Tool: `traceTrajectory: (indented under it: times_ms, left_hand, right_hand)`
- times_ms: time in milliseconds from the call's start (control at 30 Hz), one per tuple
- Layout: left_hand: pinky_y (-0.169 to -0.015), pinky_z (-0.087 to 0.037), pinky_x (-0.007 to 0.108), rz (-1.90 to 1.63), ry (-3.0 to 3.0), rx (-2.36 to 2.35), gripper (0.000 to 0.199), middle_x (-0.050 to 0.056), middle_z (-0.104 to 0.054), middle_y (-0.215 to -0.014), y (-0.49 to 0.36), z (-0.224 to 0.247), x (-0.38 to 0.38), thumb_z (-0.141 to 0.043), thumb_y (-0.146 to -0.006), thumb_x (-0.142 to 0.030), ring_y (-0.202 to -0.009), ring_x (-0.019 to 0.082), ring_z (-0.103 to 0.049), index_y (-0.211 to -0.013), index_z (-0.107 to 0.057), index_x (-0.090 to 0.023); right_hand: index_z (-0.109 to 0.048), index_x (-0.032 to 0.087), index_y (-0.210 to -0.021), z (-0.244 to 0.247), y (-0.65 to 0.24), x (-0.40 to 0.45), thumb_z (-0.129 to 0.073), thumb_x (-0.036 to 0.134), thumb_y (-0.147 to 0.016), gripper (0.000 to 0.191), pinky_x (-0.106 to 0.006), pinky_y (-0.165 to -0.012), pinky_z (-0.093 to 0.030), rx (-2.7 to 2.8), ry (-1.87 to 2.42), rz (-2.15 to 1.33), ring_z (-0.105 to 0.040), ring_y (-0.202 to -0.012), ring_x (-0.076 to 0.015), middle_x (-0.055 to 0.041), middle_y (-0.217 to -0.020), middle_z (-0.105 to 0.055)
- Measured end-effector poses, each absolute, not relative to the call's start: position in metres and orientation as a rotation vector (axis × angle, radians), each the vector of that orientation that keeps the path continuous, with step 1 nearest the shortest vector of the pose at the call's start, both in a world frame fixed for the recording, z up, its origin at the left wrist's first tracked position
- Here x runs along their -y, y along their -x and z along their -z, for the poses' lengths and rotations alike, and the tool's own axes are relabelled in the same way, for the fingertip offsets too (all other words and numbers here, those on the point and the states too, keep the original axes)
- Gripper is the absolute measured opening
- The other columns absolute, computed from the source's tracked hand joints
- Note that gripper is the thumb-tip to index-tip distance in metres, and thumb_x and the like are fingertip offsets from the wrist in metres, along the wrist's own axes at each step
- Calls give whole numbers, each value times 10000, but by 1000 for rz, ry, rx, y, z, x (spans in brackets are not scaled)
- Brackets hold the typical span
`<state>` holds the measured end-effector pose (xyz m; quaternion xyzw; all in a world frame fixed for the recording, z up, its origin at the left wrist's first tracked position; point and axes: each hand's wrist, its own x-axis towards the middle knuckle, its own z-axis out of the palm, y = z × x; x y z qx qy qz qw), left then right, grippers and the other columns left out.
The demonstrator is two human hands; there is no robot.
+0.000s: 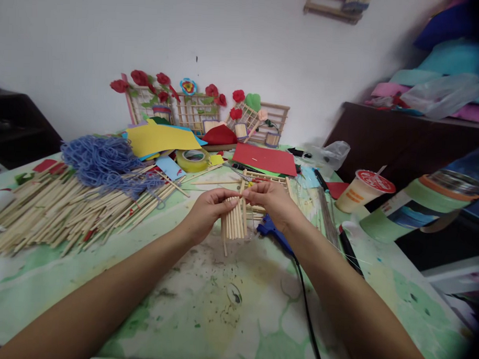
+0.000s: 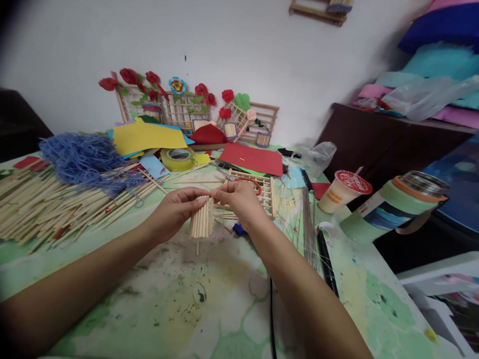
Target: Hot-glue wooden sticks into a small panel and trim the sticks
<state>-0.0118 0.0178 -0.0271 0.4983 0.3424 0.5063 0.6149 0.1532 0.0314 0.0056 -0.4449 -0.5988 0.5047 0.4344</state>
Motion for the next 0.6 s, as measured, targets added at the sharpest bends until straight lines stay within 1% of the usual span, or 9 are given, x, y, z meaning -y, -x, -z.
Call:
traceTrajectory:
  times_ms: [200,367,600]
  left_hand:
    - [-736,-437,256,-1169,-1174,-793,226,31,-689,-898,12,27,-18,-734,-687,-253,-796,133,-588,-899,-707,-181]
    - [-707,-431,240,-1189,-1165,-780,212,16,-670,-857,11,27,-17,-731,-684,-242,-763,119,-573,-881,-689,-175]
    - [-682,-419,230,-1201,-1138,-795,246,15,-647,-835,10,27,-16,-726,-679,-226,-745,112,-560,-910,-667,-167]
  right_hand:
    - [-637,177,-565,-3,-153,-32,-726,364,-605,211,-284,-601,-377,1517,1116,-1227,-478,-554,-112,-4,-566,-589]
    - [-648,184,-593,-1,-151,-32,-735,339,-594,178,-287,-630,-392,1501,1113,-1196,-503,-577,-115,2,-601,-613]
    - [-638,182,-607,4,-150,-35,-722,322,-614,164,-281,-601,-381,1525,1113,-1171,-492,-570,-108,8,-607,-597]
